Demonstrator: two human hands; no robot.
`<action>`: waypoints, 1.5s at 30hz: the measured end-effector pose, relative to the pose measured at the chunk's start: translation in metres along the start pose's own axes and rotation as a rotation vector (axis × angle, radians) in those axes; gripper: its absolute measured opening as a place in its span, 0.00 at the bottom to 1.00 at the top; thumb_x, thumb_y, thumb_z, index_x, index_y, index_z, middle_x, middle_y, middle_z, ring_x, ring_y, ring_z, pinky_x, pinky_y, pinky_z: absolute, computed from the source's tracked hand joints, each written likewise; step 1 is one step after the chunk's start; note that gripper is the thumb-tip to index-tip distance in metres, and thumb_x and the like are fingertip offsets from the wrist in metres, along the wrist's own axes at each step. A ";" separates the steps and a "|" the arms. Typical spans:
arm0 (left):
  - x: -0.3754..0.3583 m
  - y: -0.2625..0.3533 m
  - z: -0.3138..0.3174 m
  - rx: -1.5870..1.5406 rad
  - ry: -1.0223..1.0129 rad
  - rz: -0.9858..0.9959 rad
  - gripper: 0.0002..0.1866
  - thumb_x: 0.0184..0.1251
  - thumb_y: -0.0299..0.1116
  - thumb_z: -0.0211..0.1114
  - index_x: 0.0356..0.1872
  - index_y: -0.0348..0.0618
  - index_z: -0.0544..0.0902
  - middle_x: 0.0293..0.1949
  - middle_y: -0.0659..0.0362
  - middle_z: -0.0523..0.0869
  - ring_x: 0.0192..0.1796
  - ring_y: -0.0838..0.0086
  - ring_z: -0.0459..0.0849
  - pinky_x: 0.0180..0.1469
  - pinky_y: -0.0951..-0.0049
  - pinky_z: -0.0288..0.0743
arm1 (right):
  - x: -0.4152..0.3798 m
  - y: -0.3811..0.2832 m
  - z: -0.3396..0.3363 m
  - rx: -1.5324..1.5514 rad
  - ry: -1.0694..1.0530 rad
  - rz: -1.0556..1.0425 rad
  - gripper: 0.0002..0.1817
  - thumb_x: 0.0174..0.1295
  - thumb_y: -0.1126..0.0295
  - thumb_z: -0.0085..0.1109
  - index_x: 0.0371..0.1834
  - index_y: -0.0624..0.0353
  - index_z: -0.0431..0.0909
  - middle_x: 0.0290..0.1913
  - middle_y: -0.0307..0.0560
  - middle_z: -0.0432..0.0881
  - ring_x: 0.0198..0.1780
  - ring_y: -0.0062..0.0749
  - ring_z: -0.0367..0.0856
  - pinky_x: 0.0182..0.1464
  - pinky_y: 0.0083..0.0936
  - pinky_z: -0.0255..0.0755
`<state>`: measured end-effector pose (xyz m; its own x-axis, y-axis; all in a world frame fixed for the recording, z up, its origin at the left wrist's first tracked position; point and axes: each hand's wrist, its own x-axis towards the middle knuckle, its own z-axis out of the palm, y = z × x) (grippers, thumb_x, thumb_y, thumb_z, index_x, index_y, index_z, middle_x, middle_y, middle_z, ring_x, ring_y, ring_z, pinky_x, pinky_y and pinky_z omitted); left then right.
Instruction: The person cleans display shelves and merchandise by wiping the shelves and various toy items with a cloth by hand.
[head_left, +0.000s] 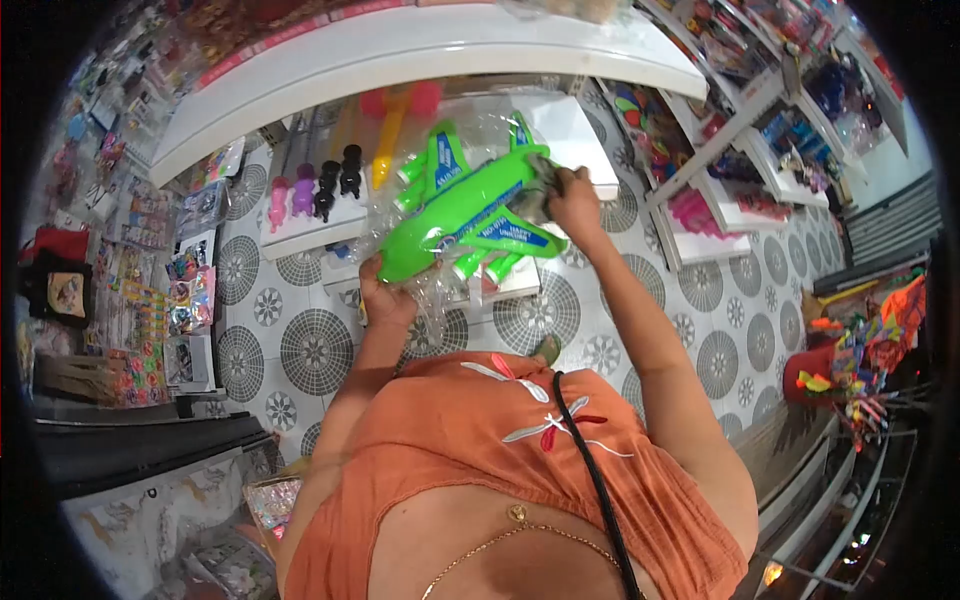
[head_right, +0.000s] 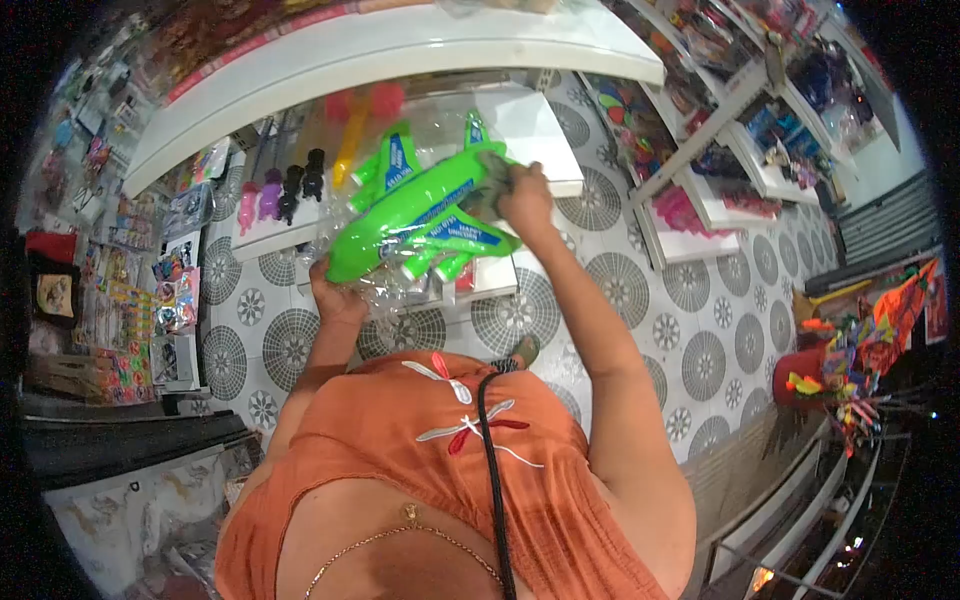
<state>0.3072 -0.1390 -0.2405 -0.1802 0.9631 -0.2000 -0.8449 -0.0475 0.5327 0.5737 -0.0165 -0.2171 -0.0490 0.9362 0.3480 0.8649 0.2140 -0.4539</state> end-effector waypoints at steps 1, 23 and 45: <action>-0.001 -0.002 0.003 0.005 0.026 0.008 0.27 0.46 0.46 0.60 0.46 0.39 0.76 0.44 0.53 0.80 0.47 0.57 0.78 0.46 0.46 0.73 | -0.004 -0.011 0.006 0.081 0.020 -0.040 0.15 0.48 0.71 0.53 0.42 0.60 0.74 0.39 0.59 0.71 0.40 0.55 0.73 0.43 0.42 0.69; -0.004 -0.008 0.011 -0.056 -0.031 -0.045 0.23 0.48 0.47 0.60 0.42 0.43 0.78 0.43 0.56 0.80 0.47 0.61 0.77 0.48 0.53 0.73 | -0.086 -0.094 0.011 0.382 0.168 -0.257 0.14 0.41 0.79 0.52 0.35 0.61 0.69 0.36 0.53 0.69 0.38 0.51 0.70 0.38 0.36 0.66; -0.008 -0.013 0.010 -0.055 -0.033 -0.193 0.28 0.52 0.51 0.54 0.50 0.44 0.75 0.50 0.53 0.78 0.51 0.58 0.76 0.53 0.51 0.71 | -0.097 -0.005 0.023 1.911 -0.148 0.677 0.29 0.57 0.45 0.54 0.54 0.54 0.68 0.52 0.44 0.73 0.50 0.38 0.73 0.52 0.40 0.69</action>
<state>0.3247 -0.1436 -0.2381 0.0036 0.9640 -0.2660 -0.8885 0.1252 0.4415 0.5625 -0.1021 -0.2677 -0.1268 0.9660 -0.2254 -0.7620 -0.2403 -0.6013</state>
